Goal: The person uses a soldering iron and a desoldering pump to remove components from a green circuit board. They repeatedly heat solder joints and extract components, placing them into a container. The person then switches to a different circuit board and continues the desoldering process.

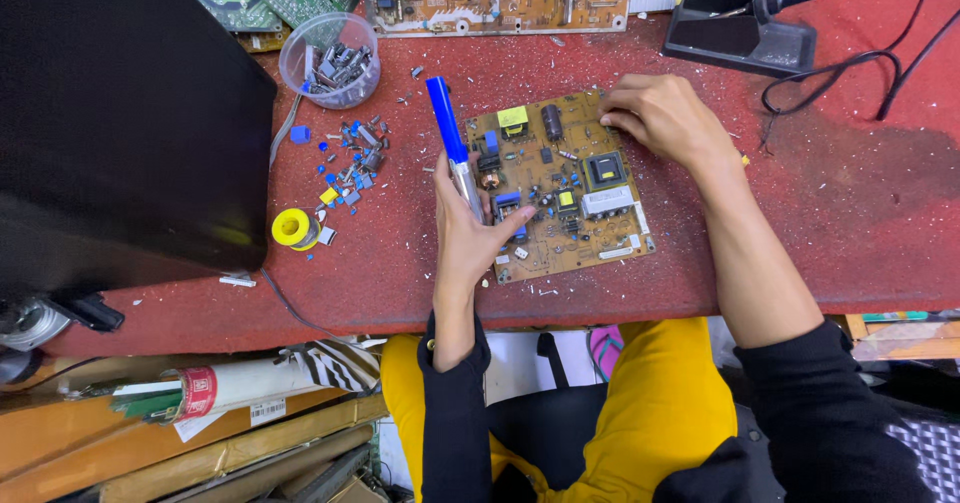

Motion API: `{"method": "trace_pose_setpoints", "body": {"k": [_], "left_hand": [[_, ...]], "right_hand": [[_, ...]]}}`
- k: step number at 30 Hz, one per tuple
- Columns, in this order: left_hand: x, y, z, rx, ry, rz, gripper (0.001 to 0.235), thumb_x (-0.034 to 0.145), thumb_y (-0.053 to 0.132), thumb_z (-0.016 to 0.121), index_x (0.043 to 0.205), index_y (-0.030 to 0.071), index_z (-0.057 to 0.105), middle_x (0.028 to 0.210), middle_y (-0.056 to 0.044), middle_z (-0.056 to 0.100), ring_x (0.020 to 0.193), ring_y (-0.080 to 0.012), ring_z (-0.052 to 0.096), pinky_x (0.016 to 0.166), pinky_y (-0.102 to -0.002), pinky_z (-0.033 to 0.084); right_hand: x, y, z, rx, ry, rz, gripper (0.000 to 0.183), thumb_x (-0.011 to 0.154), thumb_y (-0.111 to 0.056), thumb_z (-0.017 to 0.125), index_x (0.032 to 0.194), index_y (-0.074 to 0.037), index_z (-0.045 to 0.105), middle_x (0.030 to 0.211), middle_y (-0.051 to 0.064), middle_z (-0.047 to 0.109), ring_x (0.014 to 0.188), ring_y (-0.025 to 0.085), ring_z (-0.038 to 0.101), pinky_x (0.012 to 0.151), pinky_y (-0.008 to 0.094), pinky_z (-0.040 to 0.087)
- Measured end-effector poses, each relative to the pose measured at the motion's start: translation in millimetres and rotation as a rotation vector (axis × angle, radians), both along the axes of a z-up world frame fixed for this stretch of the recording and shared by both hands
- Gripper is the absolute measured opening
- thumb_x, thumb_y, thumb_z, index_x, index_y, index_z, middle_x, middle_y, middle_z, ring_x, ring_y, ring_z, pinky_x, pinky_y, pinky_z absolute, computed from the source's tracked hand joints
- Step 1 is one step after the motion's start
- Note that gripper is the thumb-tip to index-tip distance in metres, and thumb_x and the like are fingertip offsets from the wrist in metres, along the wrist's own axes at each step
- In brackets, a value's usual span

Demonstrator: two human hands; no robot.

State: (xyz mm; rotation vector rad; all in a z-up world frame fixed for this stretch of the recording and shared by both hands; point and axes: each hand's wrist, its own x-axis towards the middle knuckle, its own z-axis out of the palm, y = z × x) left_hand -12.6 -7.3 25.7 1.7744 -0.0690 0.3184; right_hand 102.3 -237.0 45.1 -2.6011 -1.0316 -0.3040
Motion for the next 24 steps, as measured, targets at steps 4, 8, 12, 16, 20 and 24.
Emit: {"method": "trace_pose_setpoints", "body": {"k": [4,8,12,16,20,24], "left_hand": [[1,2,2,0.031,0.037,0.031,0.097,0.057,0.016,0.078,0.126,0.002,0.012,0.114,-0.017,0.038,0.065,-0.0179,0.050,0.055,-0.028,0.047],[0,0,6,0.073,0.108,0.054,0.090,0.060,0.025,0.075,0.125,0.002,0.017,0.100,-0.016,0.045,0.066,-0.0185,0.053,0.054,-0.029,0.049],[0,1,3,0.104,0.099,0.045,0.085,0.062,0.024,0.073,0.126,0.004,0.020,0.078,-0.010,0.048,0.063,-0.0193,0.054,0.055,-0.033,0.047],[-1,0,3,0.118,0.080,0.047,0.082,0.062,0.021,0.073,0.125,0.005,0.022,0.068,-0.007,0.049,0.058,-0.0196,0.052,0.054,-0.033,0.045],[1,0,-8,0.134,0.060,0.064,0.080,0.061,0.020,0.073,0.123,0.006,0.024,0.082,-0.013,0.049,0.060,-0.0196,0.054,0.057,-0.034,0.045],[1,3,1,0.212,-0.095,0.294,0.044,0.072,0.021,0.066,0.108,0.006,0.045,0.090,-0.013,0.049,0.070,-0.0272,0.056,0.066,-0.040,0.044]], "right_hand": [[3,1,-6,0.018,0.010,0.005,0.009,0.082,-0.017,0.057,0.082,-0.009,0.060,0.082,0.009,0.059,0.082,0.025,0.058,0.072,0.033,0.045],[-2,6,-2,0.142,0.108,-0.014,0.013,0.080,-0.019,0.060,0.084,-0.006,0.060,0.080,0.011,0.061,0.080,0.028,0.059,0.072,0.036,0.045],[5,2,-16,0.098,0.056,-0.052,0.009,0.076,-0.018,0.063,0.078,-0.009,0.061,0.076,0.008,0.061,0.078,0.026,0.059,0.070,0.035,0.046],[3,3,-15,0.064,0.029,-0.077,0.007,0.076,-0.017,0.062,0.078,-0.010,0.060,0.076,0.007,0.060,0.078,0.025,0.059,0.069,0.034,0.046],[1,5,-17,0.051,-0.017,-0.122,0.006,0.078,-0.018,0.061,0.080,-0.012,0.059,0.077,0.003,0.059,0.079,0.023,0.059,0.068,0.034,0.045],[1,11,-16,0.296,0.022,-0.054,0.006,0.082,-0.013,0.059,0.084,-0.008,0.060,0.078,0.009,0.059,0.079,0.027,0.058,0.070,0.035,0.045]]}}
